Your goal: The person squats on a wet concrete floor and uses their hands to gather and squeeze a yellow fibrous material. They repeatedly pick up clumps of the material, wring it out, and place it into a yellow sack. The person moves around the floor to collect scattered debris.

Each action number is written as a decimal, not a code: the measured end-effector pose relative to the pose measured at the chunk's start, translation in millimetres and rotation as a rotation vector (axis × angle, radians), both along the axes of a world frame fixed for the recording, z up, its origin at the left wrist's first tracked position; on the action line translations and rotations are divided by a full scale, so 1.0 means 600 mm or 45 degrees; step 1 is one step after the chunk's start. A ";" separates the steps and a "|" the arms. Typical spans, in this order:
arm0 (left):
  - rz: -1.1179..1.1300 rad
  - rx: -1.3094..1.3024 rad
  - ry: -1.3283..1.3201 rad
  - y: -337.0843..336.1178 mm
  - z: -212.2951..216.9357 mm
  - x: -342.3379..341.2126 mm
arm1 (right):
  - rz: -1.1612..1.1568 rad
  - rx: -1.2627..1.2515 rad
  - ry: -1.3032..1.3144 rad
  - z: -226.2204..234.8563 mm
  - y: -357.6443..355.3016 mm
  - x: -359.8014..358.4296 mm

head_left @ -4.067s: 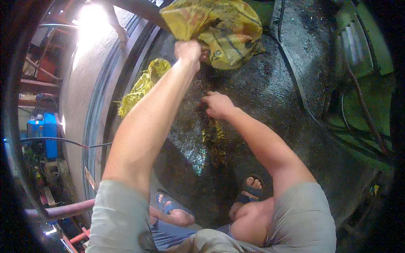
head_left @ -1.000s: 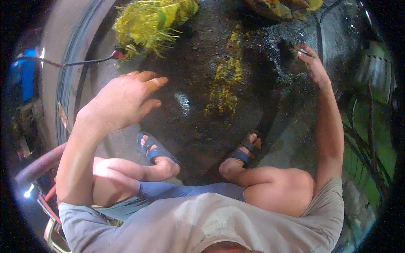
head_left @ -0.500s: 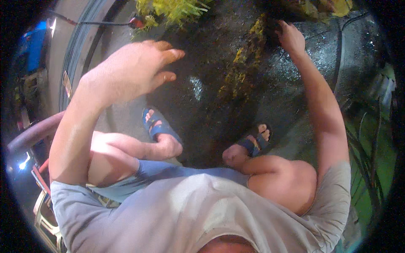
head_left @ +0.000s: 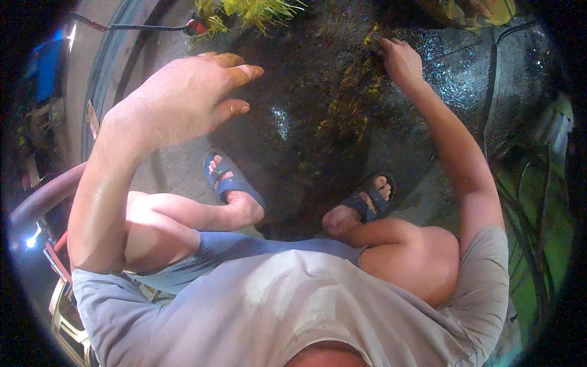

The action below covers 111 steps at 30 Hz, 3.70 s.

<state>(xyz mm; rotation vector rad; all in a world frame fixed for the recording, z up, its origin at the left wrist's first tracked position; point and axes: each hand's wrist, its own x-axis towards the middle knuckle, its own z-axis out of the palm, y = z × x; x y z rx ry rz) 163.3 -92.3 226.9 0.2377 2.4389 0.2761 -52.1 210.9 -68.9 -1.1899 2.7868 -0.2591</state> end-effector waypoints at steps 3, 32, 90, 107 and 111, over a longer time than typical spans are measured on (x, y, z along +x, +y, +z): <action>-0.020 0.002 -0.006 -0.002 -0.003 -0.001 | -0.119 -0.037 -0.033 0.010 0.008 -0.001; -0.027 0.006 -0.105 0.002 0.004 -0.022 | -0.132 -0.156 -0.374 0.075 -0.009 0.003; -0.010 0.090 -0.275 -0.051 -0.100 -0.043 | -0.450 0.352 -0.056 -0.021 -0.033 -0.197; 0.791 0.034 0.272 -0.068 -0.249 -0.183 | 0.302 -0.241 -0.092 0.006 -0.245 -0.017; 1.104 0.315 0.535 -0.097 -0.247 -0.201 | 0.322 -0.313 -0.087 0.023 -0.261 0.000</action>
